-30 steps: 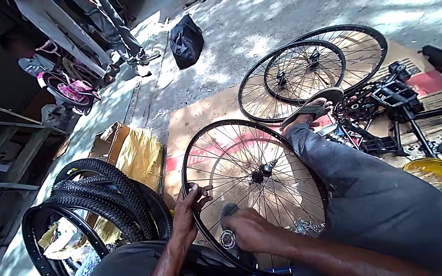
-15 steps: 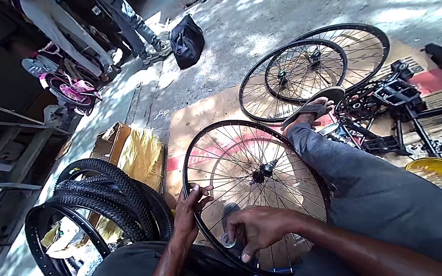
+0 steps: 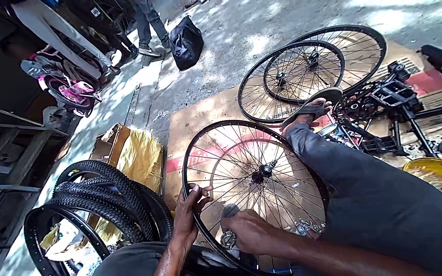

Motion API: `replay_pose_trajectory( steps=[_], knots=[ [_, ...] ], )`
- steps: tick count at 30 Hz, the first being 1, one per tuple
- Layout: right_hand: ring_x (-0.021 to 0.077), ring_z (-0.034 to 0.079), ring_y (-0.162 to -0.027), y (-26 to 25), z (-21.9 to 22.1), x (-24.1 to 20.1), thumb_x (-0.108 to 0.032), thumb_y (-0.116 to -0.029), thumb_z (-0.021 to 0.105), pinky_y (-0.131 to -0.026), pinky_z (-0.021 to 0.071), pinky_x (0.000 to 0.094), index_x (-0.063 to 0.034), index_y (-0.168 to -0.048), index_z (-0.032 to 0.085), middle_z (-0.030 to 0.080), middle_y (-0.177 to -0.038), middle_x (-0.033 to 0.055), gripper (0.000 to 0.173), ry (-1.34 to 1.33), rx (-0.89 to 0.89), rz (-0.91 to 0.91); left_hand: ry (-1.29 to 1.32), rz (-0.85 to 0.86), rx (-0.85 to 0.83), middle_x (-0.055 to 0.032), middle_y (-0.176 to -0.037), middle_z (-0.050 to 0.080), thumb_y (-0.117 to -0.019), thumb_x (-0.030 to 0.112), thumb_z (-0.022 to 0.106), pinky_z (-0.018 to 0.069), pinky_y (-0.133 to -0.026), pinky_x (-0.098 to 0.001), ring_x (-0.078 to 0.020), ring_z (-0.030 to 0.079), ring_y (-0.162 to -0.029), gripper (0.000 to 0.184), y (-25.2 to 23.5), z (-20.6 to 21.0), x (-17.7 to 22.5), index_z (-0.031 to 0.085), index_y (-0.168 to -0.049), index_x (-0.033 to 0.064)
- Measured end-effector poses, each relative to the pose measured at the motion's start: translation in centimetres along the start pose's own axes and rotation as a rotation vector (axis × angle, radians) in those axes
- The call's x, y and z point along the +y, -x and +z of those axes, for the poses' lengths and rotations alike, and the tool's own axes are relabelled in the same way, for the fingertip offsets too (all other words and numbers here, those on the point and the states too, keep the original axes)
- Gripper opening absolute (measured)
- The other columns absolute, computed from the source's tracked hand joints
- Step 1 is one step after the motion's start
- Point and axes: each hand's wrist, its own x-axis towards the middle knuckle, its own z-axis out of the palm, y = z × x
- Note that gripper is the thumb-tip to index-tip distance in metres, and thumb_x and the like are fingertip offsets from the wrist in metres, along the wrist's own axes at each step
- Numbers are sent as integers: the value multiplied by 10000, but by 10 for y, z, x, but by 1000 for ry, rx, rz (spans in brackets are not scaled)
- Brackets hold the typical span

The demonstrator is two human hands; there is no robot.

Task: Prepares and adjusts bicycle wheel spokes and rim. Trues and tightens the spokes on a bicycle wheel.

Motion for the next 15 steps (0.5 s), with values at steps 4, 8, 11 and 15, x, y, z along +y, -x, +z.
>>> replay_pose_trajectory(
  steps=[4, 8, 11, 15],
  knots=[
    [261, 690, -919, 4, -26, 17, -287, -889, 816, -867, 558, 499, -73, -1210, 639, 703, -1051, 113, 425, -225, -216, -206, -1, 3, 8, -173, -928, 676, -1085, 164, 433, 594, -857, -471, -317, 711, -953, 156, 0, -5, -3, 526, -1152, 58],
    [218, 707, -885, 5, -13, 13, -241, -905, 785, -830, 576, 458, -93, -1158, 645, 724, -992, 69, 325, -261, -44, -41, -4, -3, -5, -169, -937, 673, -1088, 173, 431, 585, -884, -475, -311, 704, -964, 158, 1, -3, -1, 532, -1141, 63],
    [365, 686, -873, 0, 2, 2, -100, -891, 667, -776, 526, 601, -90, -1113, 661, 697, -894, 152, 222, 4, 12, -70, -5, 6, 1, -178, -928, 671, -1089, 163, 426, 590, -865, -471, -319, 706, -953, 158, 1, -1, 0, 525, -1146, 53],
    [238, 687, -961, 7, -29, 19, -280, -895, 816, -910, 565, 463, -66, -1241, 633, 687, -1109, 114, 446, -300, -220, -229, -7, 3, -3, -174, -935, 674, -1086, 169, 433, 584, -885, -480, -315, 706, -960, 152, 0, -4, -2, 529, -1130, 59]
  ],
)
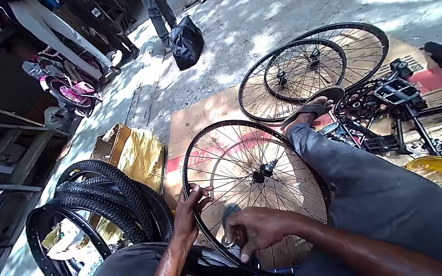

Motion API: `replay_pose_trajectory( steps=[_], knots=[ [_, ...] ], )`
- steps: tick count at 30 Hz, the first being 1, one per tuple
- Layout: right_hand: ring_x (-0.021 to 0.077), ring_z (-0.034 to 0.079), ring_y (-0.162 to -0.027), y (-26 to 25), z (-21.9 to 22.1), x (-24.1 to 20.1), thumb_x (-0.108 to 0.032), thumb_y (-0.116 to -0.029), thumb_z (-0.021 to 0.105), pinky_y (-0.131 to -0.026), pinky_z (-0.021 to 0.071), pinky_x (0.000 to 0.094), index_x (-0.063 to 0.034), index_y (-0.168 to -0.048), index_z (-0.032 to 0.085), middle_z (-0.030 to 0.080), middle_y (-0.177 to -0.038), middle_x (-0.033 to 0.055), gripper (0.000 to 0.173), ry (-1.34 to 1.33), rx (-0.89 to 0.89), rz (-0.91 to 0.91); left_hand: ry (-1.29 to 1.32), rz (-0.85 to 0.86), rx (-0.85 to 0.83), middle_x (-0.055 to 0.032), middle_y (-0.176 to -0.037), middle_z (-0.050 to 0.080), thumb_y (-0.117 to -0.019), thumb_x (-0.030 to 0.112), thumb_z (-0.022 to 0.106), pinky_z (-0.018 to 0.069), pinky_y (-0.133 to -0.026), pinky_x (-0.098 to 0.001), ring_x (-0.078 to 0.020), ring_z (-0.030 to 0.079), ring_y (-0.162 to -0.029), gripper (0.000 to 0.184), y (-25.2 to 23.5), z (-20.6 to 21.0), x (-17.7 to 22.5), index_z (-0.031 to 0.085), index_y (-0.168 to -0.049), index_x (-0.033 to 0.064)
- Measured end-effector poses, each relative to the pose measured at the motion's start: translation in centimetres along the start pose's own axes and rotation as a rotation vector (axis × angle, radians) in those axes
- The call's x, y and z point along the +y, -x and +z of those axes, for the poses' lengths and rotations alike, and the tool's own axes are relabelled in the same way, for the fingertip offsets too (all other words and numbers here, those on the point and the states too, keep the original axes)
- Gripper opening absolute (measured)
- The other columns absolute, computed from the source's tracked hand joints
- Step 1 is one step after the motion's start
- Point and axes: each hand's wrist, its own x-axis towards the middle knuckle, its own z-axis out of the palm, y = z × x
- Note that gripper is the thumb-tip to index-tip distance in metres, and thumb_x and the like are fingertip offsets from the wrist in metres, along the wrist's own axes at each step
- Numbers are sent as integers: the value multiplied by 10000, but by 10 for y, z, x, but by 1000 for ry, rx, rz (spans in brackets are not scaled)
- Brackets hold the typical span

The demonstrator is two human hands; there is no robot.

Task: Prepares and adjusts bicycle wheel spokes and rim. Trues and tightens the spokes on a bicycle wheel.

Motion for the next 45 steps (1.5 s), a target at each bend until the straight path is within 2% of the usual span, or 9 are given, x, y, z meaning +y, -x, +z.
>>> replay_pose_trajectory(
  steps=[6, 12, 17, 22, 27, 33, 36, 40, 45],
  knots=[
    [385, 684, -896, -17, 30, -5, -98, -888, 670, -779, 517, 620, -94, -1150, 657, 700, -924, 164, 262, 331, 177, 162, -9, 6, 12, -172, -926, 670, -1087, 170, 433, 587, -870, -472, -315, 707, -941, 156, -1, 4, 1, 519, -1161, 62],
    [162, 691, -954, 0, 2, 6, -268, -951, 751, -896, 569, 388, -53, -1115, 698, 713, -1093, 64, 276, -72, 86, -17, -29, 1, -5, -171, -956, 675, -1086, 189, 444, 575, -907, -488, -321, 698, -990, 175, 1, 1, 0, 535, -1163, 61],
    [366, 689, -840, -19, 36, -2, -110, -866, 702, -742, 527, 605, -98, -1107, 662, 695, -868, 146, 245, 337, 258, 126, -20, 9, 6, -169, -927, 667, -1085, 170, 433, 585, -872, -476, -320, 702, -956, 163, 0, 2, 1, 509, -1181, 63],
    [228, 654, -1023, 2, -1, 6, -302, -986, 697, -945, 536, 450, -69, -1205, 645, 658, -1139, 100, 325, 67, -3, -114, -25, 8, -13, -157, -933, 668, -1083, 184, 439, 581, -891, -486, -312, 699, -971, 163, 0, -1, 0, 540, -1125, 62],
    [304, 686, -855, -15, 26, 0, -196, -920, 736, -785, 551, 547, -96, -1156, 631, 697, -927, 109, 277, 233, 252, 72, -52, 27, -19, -159, -934, 670, -1085, 188, 436, 584, -880, -470, -306, 701, -957, 163, -1, 2, 1, 530, -1140, 66],
    [319, 688, -928, -4, 15, 1, -270, -954, 721, -874, 531, 562, -71, -1257, 586, 700, -1014, 138, 387, 215, 17, -37, -49, -21, 7, -164, -1311, 643, -1093, 310, 435, 562, -954, -508, -320, 666, -1157, 447, -14, -5, 7, 405, -1494, 114],
    [307, 641, -1002, -2, 13, 10, -345, -1008, 650, -904, 506, 529, -68, -1212, 620, 638, -1098, 144, 346, 172, -23, -130, 17, -68, 26, -135, -1361, 642, -1106, 391, 386, 538, -1018, -477, -294, 649, -1217, 454, -27, -4, 17, 499, -1418, 81],
    [271, 653, -980, -8, 7, 11, -349, -1034, 615, -900, 521, 489, -66, -1116, 679, 660, -1041, 121, 302, 198, 25, -94, 69, -63, 80, -186, -1345, 640, -1101, 221, 443, 545, -1010, -482, -338, 658, -1197, 318, -24, 0, 13, 512, -1366, 58],
    [161, 655, -1024, 15, -26, 1, -358, -1043, 582, -914, 550, 381, -164, -1089, 708, 681, -1061, 6, 236, 438, 398, -21, 83, 31, -116, -250, -1272, 642, -1044, 180, 526, 497, -1065, -489, -362, 635, -1203, 285, -2, -3, 5, 547, -1281, 22]
  ],
)
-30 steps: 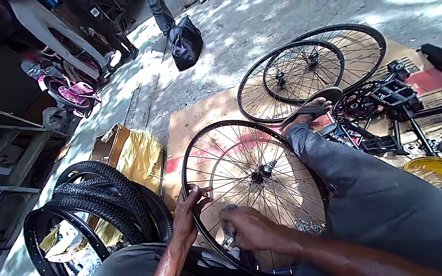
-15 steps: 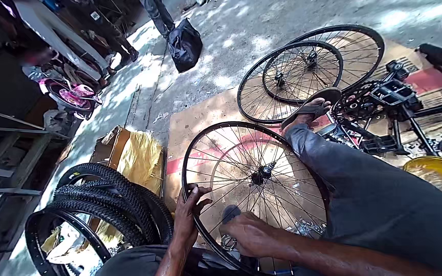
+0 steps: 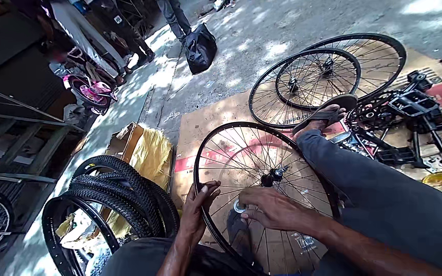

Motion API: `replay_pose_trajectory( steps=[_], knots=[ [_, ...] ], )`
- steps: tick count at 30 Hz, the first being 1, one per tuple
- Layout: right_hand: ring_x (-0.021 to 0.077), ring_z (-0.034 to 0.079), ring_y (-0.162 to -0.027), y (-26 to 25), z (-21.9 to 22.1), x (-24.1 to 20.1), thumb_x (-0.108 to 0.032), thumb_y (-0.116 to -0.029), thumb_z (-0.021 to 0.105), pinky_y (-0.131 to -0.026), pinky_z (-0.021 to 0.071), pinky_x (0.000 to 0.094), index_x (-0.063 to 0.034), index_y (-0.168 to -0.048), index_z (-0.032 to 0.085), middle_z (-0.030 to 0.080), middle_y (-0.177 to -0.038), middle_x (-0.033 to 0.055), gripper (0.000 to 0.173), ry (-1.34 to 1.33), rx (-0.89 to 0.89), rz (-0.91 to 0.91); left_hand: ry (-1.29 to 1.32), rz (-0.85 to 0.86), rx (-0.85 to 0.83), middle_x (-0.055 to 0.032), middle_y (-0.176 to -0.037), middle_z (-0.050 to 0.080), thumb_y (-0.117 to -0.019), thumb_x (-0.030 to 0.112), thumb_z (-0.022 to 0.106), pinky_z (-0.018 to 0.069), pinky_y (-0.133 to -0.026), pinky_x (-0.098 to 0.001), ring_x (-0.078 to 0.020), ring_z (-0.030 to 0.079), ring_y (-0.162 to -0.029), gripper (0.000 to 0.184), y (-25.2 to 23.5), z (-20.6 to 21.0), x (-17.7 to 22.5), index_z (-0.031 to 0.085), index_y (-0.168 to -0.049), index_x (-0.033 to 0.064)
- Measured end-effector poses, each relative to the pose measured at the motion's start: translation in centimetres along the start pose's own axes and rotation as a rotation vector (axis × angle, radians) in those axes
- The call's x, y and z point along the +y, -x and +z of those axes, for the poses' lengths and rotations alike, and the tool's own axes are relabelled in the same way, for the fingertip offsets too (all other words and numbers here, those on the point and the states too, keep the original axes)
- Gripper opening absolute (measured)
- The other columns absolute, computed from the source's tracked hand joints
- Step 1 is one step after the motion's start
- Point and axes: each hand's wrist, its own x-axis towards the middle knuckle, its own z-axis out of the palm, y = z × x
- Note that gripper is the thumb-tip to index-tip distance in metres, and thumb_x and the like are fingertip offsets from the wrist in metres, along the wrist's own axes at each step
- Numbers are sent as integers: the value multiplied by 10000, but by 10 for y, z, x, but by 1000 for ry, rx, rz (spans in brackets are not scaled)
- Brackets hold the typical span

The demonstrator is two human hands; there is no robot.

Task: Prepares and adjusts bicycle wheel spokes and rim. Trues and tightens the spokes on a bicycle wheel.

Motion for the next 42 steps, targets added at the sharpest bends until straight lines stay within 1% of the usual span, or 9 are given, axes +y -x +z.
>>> replay_pose_trajectory(
  steps=[6, 10, 13, 18, 24, 31, 36, 39, 42],
  knots=[
    [303, 652, -1073, -1, 30, -13, -258, -1047, 573, -982, 501, 514, -119, -1145, 681, 684, -1105, 105, 201, 19, -226, -199, -140, -49, 125, -227, -897, 729, -1110, 331, 371, 609, -852, -476, -346, 744, -903, 440, -3, -1, -9, 626, -1015, -16],
    [281, 694, -862, -7, 48, -19, -233, -935, 749, -826, 562, 508, -121, -1232, 642, 707, -949, 98, 334, -181, -135, -42, -185, -46, 118, -236, -951, 729, -1116, 354, 344, 605, -859, -460, -341, 738, -940, 482, 0, -2, -8, 638, -1015, -14],
    [327, 685, -775, -14, 64, -21, -153, -904, 666, -681, 533, 555, -103, -1031, 660, 675, -810, 120, 137, 14, -104, 16, -196, -30, 101, -239, -956, 726, -1114, 353, 347, 599, -867, -462, -342, 733, -947, 488, -1, 3, -6, 648, -1003, -15],
    [214, 660, -963, -8, 24, -6, -327, -947, 741, -907, 529, 464, -91, -1117, 688, 683, -1018, 69, 296, -298, -341, -106, -198, -32, 110, -237, -951, 727, -1118, 322, 346, 606, -845, -451, -329, 738, -929, 452, -2, 0, -7, 632, -1053, -23],
    [320, 679, -759, -12, 62, -23, -159, -913, 672, -679, 532, 543, -115, -1036, 643, 665, -797, 106, 135, 6, -114, 68, -188, -21, 90, -233, -933, 727, -1114, 313, 347, 606, -824, -426, -319, 737, -908, 454, -2, 2, -8, 642, -1014, -17],
    [183, 683, -867, -5, 29, -12, -294, -921, 777, -836, 548, 444, -97, -1098, 694, 722, -982, 43, 278, -350, -289, 79, -172, -25, 94, -237, -931, 727, -1108, 302, 365, 611, -801, -413, -312, 740, -894, 438, -2, -1, -8, 649, -1009, -16],
    [362, 681, -825, -15, 52, -28, -116, -869, 685, -743, 519, 595, -94, -1080, 662, 685, -846, 144, 213, -38, -201, 99, -173, -27, 104, -231, -936, 726, -1111, 299, 357, 609, -804, -426, -319, 736, -907, 431, -2, 2, -6, 642, -1022, -11],
    [255, 674, -911, -11, 25, -12, -330, -893, 806, -880, 524, 511, -96, -1214, 625, 703, -1008, 92, 436, -284, -388, -26, -180, -28, 100, -231, -943, 728, -1107, 296, 377, 612, -805, -424, -312, 738, -905, 429, -2, -2, -6, 653, -1018, -21],
    [194, 692, -877, -8, 27, -13, -293, -902, 800, -840, 565, 448, -102, -1151, 669, 719, -1006, 53, 340, -356, -289, 117, -196, -25, 73, -232, -944, 725, -1108, 302, 368, 609, -818, -417, -306, 736, -914, 433, -2, 0, -6, 649, -1020, -15]
  ],
)
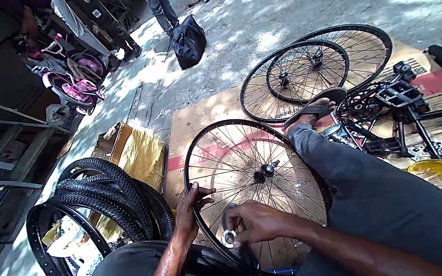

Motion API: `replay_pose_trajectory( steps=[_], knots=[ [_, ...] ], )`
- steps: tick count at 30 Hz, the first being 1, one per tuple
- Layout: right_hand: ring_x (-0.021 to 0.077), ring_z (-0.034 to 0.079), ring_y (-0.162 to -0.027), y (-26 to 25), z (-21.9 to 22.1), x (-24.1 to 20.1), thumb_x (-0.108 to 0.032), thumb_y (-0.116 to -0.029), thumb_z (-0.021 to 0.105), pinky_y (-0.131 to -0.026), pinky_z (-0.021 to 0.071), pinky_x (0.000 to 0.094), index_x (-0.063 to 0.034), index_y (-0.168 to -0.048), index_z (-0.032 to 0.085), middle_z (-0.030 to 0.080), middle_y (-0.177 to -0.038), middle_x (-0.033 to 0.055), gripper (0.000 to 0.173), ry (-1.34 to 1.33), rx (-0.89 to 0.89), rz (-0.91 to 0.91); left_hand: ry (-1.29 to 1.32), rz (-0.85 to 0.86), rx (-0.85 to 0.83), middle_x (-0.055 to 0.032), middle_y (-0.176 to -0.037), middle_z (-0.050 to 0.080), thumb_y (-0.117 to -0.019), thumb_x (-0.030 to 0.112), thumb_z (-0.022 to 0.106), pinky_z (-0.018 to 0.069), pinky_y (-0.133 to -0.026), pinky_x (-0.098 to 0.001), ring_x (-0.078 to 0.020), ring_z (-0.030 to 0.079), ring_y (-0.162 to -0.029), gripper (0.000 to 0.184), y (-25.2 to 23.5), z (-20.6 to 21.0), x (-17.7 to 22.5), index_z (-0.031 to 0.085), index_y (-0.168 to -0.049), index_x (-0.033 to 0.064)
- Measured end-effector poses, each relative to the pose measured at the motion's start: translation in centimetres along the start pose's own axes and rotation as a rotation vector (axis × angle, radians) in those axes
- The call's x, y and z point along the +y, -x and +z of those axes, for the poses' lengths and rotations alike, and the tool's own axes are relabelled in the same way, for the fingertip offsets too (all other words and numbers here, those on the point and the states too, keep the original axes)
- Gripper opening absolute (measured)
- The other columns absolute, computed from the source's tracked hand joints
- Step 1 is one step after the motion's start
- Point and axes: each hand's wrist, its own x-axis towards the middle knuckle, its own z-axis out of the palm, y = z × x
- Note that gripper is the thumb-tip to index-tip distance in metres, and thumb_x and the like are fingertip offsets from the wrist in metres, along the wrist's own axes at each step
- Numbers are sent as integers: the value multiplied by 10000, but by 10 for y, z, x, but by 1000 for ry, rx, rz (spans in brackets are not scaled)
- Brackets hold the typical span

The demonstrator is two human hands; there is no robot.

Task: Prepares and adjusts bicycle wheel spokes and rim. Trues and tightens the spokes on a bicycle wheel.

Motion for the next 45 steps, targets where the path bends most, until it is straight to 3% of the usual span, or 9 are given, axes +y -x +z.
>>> replay_pose_trajectory(
  steps=[4, 9, 14, 19, 23, 29, 36, 40, 45],
  knots=[
    [344, 680, -800, -13, 26, -4, -119, -885, 671, -728, 523, 579, -98, -1063, 659, 679, -821, 128, 179, 322, 130, -3, -12, -3, 18, -228, -949, 725, -1111, 289, 350, 608, -815, -426, -308, 734, -914, 420, 0, 3, 2, 634, -1039, -12],
    [178, 674, -943, 2, -5, 4, -326, -908, 796, -893, 550, 421, -94, -1159, 686, 704, -1080, 55, 359, -38, -85, -75, -29, -10, 12, -224, -953, 725, -1111, 301, 356, 606, -822, -413, -299, 733, -908, 423, 2, 0, 0, 631, -1050, -15],
    [340, 682, -800, -13, 30, -2, -165, -915, 661, -718, 532, 571, -104, -1058, 651, 677, -827, 125, 156, 337, 160, 2, -22, 10, 4, -236, -950, 723, -1104, 302, 370, 608, -819, -428, -316, 734, -914, 432, 0, 0, 0, 645, -1016, -19],
    [205, 670, -975, 1, -9, 4, -320, -887, 818, -905, 547, 446, -84, -1182, 672, 694, -1095, 71, 405, -31, -97, -87, -35, -4, 1, -229, -964, 726, -1108, 302, 360, 609, -830, -423, -307, 735, -927, 430, 0, -1, 1, 639, -1035, -16],
    [311, 690, -814, -11, 30, -2, -167, -908, 692, -757, 544, 550, -105, -1092, 655, 693, -855, 109, 198, 268, 193, 25, -31, 5, -2, -239, -963, 722, -1106, 303, 364, 606, -836, -439, -321, 732, -933, 428, -1, 0, 1, 643, -1030, -13],
    [211, 661, -969, 1, -6, 3, -338, -883, 818, -908, 544, 445, -84, -1172, 683, 683, -1094, 82, 408, -38, -95, -104, -40, 2, 3, -227, -961, 726, -1104, 309, 375, 607, -829, -433, -312, 733, -928, 427, 1, -2, -1, 647, -1030, -12],
    [337, 677, -856, -11, 19, -4, -191, -905, 707, -816, 513, 586, -107, -1139, 666, 698, -881, 130, 252, 263, 22, -51, -40, 9, 3, -228, -953, 722, -1107, 290, 351, 605, -816, -430, -314, 732, -916, 405, 0, 0, 0, 617, -1055, -12],
    [158, 674, -985, 0, -6, 5, -280, -938, 767, -923, 553, 395, -69, -1125, 700, 705, -1125, 53, 289, -99, -61, -123, -27, 2, 8, -228, -958, 726, -1103, 291, 369, 607, -816, -428, -308, 735, -923, 400, 0, 0, 0, 626, -1047, -10],
    [350, 688, -844, -14, 29, -5, -108, -868, 698, -739, 531, 590, -111, -1092, 673, 697, -878, 133, 226, 320, 157, 2, 3, 5, 25, -222, -930, 723, -1111, 261, 351, 608, -810, -435, -317, 736, -905, 374, 1, 5, 2, 608, -1053, -5]
  ],
)
